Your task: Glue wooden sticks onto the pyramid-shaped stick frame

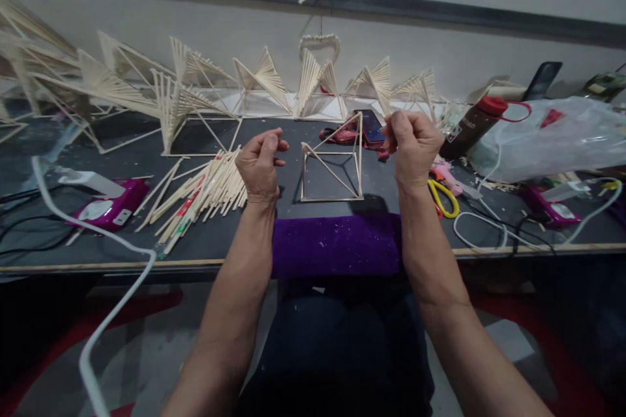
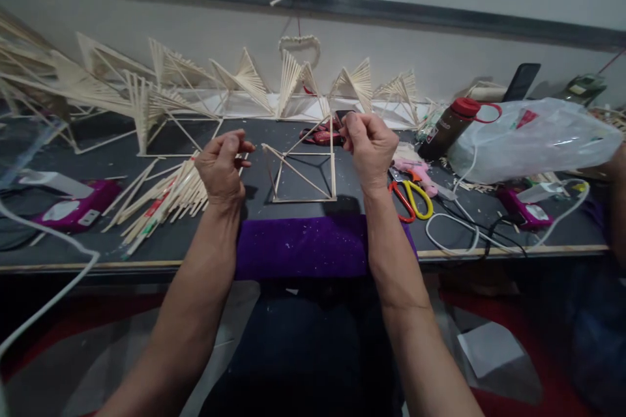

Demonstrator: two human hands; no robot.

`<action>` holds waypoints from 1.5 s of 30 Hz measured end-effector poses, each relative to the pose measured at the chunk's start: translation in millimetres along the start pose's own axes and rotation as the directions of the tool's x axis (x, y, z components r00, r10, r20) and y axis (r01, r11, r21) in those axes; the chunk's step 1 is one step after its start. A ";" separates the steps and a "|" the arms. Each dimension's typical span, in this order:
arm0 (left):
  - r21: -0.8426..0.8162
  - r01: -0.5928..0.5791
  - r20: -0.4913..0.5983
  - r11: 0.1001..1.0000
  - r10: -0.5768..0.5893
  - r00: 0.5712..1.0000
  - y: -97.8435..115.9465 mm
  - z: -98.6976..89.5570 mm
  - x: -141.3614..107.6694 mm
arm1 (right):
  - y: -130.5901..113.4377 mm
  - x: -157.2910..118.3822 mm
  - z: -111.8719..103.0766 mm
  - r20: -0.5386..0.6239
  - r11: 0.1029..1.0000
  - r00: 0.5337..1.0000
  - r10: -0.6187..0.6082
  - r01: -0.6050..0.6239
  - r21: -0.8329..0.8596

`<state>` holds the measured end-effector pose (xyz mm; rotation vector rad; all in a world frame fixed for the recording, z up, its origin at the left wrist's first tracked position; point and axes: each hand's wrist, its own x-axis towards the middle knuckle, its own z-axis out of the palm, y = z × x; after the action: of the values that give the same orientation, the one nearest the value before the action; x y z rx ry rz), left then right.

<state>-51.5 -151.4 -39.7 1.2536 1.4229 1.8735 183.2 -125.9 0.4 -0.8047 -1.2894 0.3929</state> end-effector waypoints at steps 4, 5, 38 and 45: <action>0.035 -0.060 0.078 0.998 0.057 0.995 1.5 -1.6 -1.7 | 14.5 -15.0 1.6 0.073 0.999 0.997 0.037 -0.039 0.031; 0.022 -0.084 0.119 0.996 0.081 0.990 3.2 -1.5 -3.0 | 14.1 -17.5 2.0 0.118 0.999 0.993 0.025 -0.029 0.027; 0.024 -0.211 0.225 0.977 0.201 0.953 -1.4 7.3 -10.3 | 16.5 -52.0 32.1 0.522 0.976 0.850 -0.074 0.168 -0.136; 0.108 -0.126 0.241 0.986 0.097 0.966 11.9 5.3 -15.6 | 18.1 -52.3 31.8 0.526 0.967 0.843 -0.113 0.215 -0.138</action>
<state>-37.8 -165.4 -34.5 1.5877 1.3813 1.6618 142.2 -139.0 -46.7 -0.7664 -1.9121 0.3599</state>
